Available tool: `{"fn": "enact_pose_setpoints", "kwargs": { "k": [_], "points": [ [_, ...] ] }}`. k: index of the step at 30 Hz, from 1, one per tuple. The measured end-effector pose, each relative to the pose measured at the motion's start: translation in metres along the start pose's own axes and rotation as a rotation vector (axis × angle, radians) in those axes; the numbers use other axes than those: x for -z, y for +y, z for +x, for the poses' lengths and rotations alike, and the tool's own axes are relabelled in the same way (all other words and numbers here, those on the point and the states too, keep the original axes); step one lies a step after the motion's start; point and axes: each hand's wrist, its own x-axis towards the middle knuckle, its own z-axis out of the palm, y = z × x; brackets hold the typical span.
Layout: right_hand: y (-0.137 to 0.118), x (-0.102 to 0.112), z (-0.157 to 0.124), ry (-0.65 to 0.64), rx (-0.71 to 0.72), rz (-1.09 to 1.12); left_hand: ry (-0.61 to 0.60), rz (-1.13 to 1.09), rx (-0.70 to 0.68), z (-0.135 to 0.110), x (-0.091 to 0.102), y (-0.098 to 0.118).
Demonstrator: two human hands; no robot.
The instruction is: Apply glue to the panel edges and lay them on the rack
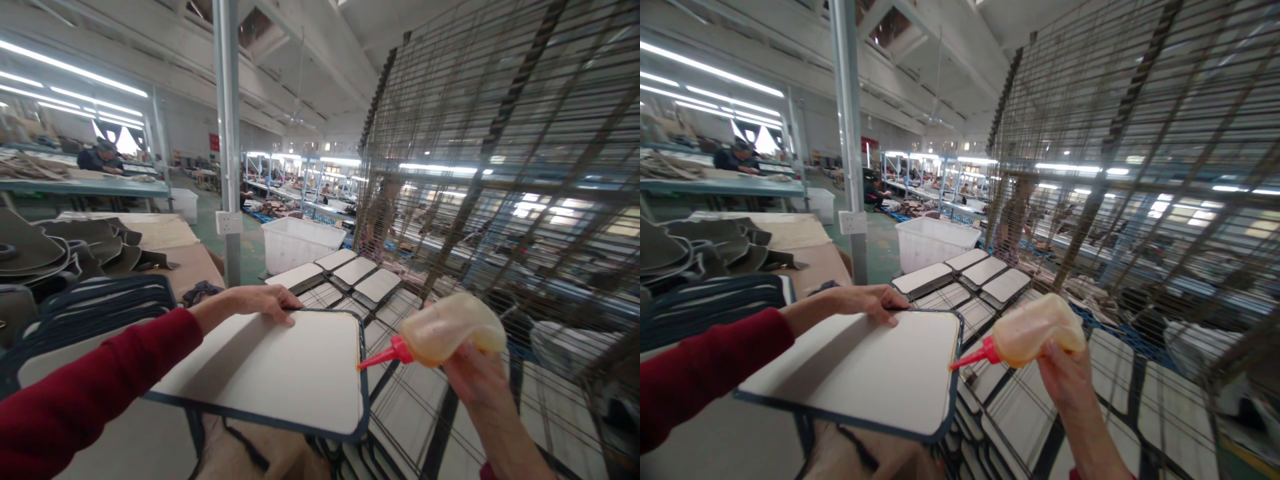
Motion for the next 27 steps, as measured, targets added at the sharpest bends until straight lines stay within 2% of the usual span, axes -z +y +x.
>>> {"fn": "enact_pose_setpoints", "kwargs": {
  "k": [3,12,18,27],
  "points": [
    [-0.002,0.000,-0.003,0.031,-0.033,0.002,0.003,-0.015,0.001,-0.001,-0.001,-0.001],
    [-0.002,0.011,-0.007,-0.005,-0.051,-0.038,0.009,-0.031,0.023,-0.001,-0.002,-0.004],
    [-0.007,0.007,-0.011,0.018,-0.053,-0.023,-0.001,-0.046,0.042,0.000,-0.003,-0.003],
    [-0.006,0.012,-0.014,-0.066,-0.005,-0.058,0.005,-0.067,0.028,0.000,-0.001,-0.004]
  ]
}}
